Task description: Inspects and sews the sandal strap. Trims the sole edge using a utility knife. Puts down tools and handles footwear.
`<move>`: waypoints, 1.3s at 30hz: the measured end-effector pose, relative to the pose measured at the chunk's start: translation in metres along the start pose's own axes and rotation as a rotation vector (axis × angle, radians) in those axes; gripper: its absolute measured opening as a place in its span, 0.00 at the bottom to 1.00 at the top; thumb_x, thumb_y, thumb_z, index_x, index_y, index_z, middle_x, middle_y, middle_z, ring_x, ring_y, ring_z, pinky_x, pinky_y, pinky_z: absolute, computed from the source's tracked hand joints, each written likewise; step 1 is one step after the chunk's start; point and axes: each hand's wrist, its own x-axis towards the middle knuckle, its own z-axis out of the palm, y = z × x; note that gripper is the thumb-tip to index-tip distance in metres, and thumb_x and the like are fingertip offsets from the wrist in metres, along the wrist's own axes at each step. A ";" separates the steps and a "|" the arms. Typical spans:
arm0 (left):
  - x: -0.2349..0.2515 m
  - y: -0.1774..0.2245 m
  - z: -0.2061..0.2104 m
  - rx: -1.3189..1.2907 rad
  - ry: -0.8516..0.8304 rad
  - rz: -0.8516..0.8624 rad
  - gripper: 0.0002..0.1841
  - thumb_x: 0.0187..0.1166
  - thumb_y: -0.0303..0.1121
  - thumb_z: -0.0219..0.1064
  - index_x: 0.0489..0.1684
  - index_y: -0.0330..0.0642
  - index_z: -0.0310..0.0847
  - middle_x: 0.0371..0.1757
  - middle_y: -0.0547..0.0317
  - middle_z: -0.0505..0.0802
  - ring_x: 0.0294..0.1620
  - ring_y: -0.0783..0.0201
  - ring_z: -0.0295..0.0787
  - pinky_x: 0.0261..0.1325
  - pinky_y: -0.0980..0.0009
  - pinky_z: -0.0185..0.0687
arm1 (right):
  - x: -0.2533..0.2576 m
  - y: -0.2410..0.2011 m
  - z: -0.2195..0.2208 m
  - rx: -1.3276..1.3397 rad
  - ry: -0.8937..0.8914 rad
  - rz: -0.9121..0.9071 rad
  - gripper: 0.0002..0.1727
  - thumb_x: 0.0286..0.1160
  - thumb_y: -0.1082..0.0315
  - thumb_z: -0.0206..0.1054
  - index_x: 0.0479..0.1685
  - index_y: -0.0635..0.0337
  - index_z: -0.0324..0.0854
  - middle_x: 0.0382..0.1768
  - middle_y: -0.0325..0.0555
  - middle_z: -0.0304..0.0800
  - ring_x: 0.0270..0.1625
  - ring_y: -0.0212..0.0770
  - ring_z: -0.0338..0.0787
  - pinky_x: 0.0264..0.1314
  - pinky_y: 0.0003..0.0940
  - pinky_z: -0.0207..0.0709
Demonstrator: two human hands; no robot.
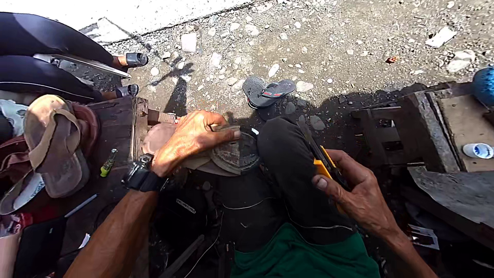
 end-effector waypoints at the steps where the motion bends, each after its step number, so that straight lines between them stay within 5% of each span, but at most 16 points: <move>1: -0.002 -0.013 0.010 -0.208 0.032 0.018 0.19 0.65 0.63 0.74 0.22 0.60 0.88 0.19 0.76 0.84 0.21 0.75 0.79 0.27 0.67 0.73 | -0.001 0.001 0.004 0.024 -0.015 0.032 0.27 0.81 0.44 0.68 0.65 0.58 0.81 0.38 0.33 0.91 0.26 0.23 0.83 0.20 0.17 0.75; 3: -0.005 -0.022 0.026 -0.496 0.084 0.021 0.14 0.65 0.52 0.79 0.35 0.54 0.89 0.21 0.74 0.83 0.20 0.78 0.76 0.25 0.77 0.72 | -0.006 0.003 0.016 0.090 -0.039 0.117 0.29 0.87 0.42 0.58 0.70 0.57 0.78 0.37 0.35 0.90 0.22 0.24 0.80 0.15 0.17 0.71; 5: -0.006 -0.023 0.029 -0.542 0.093 -0.016 0.22 0.64 0.52 0.80 0.53 0.54 0.87 0.20 0.75 0.77 0.18 0.78 0.70 0.24 0.80 0.69 | -0.015 0.005 0.035 0.156 -0.010 0.193 0.29 0.89 0.46 0.58 0.77 0.59 0.72 0.39 0.38 0.90 0.22 0.26 0.80 0.16 0.19 0.73; 7: -0.013 -0.022 0.031 -0.524 0.120 -0.052 0.26 0.64 0.56 0.79 0.58 0.55 0.86 0.21 0.75 0.77 0.19 0.77 0.71 0.24 0.79 0.69 | -0.023 0.005 0.055 0.202 -0.020 0.248 0.33 0.90 0.50 0.59 0.86 0.59 0.63 0.42 0.41 0.89 0.24 0.29 0.81 0.18 0.22 0.76; 12: -0.024 -0.020 0.035 -0.514 0.193 -0.065 0.21 0.67 0.60 0.76 0.44 0.55 0.90 0.28 0.76 0.89 0.27 0.80 0.83 0.31 0.79 0.81 | -0.029 0.010 0.093 0.185 0.006 0.238 0.33 0.90 0.57 0.60 0.88 0.63 0.61 0.54 0.45 0.90 0.41 0.31 0.90 0.36 0.24 0.87; 16: -0.022 -0.020 0.040 -0.613 0.200 -0.067 0.20 0.68 0.58 0.77 0.45 0.53 0.91 0.29 0.74 0.90 0.29 0.78 0.86 0.34 0.80 0.83 | -0.029 0.017 0.100 0.202 0.064 0.270 0.32 0.88 0.60 0.59 0.88 0.64 0.60 0.62 0.46 0.88 0.36 0.29 0.88 0.27 0.23 0.83; 20: -0.024 -0.018 0.042 -0.567 0.208 -0.106 0.22 0.67 0.61 0.76 0.45 0.55 0.91 0.29 0.76 0.92 0.28 0.80 0.87 0.34 0.80 0.84 | -0.028 0.018 0.103 0.242 0.096 0.324 0.31 0.88 0.62 0.61 0.87 0.62 0.62 0.55 0.44 0.89 0.28 0.29 0.84 0.20 0.22 0.79; 27: -0.024 -0.018 0.042 -0.478 0.217 -0.075 0.23 0.70 0.64 0.73 0.45 0.57 0.90 0.30 0.79 0.91 0.30 0.84 0.86 0.35 0.83 0.83 | -0.021 0.020 0.099 0.265 0.102 0.254 0.31 0.85 0.63 0.66 0.85 0.63 0.64 0.59 0.46 0.88 0.33 0.31 0.90 0.26 0.25 0.89; 30: -0.023 -0.018 0.041 -0.482 0.214 -0.059 0.22 0.70 0.63 0.73 0.45 0.57 0.90 0.30 0.79 0.91 0.30 0.83 0.86 0.35 0.82 0.83 | -0.017 0.024 0.091 0.069 0.137 0.117 0.30 0.81 0.64 0.70 0.82 0.63 0.72 0.63 0.47 0.88 0.44 0.31 0.93 0.39 0.24 0.92; 33: -0.021 -0.015 0.040 -0.492 0.206 -0.061 0.21 0.70 0.63 0.73 0.45 0.58 0.90 0.30 0.79 0.92 0.31 0.83 0.88 0.35 0.82 0.84 | -0.014 0.028 0.084 -0.205 0.157 -0.037 0.26 0.82 0.59 0.69 0.78 0.58 0.78 0.59 0.45 0.87 0.59 0.29 0.87 0.62 0.20 0.84; 39: -0.020 -0.012 0.040 -0.540 0.192 -0.056 0.20 0.71 0.61 0.74 0.44 0.57 0.90 0.28 0.78 0.91 0.28 0.81 0.87 0.32 0.82 0.83 | -0.021 0.028 0.084 -0.546 0.120 -0.134 0.20 0.91 0.52 0.57 0.73 0.47 0.82 0.50 0.43 0.84 0.56 0.31 0.85 0.57 0.21 0.80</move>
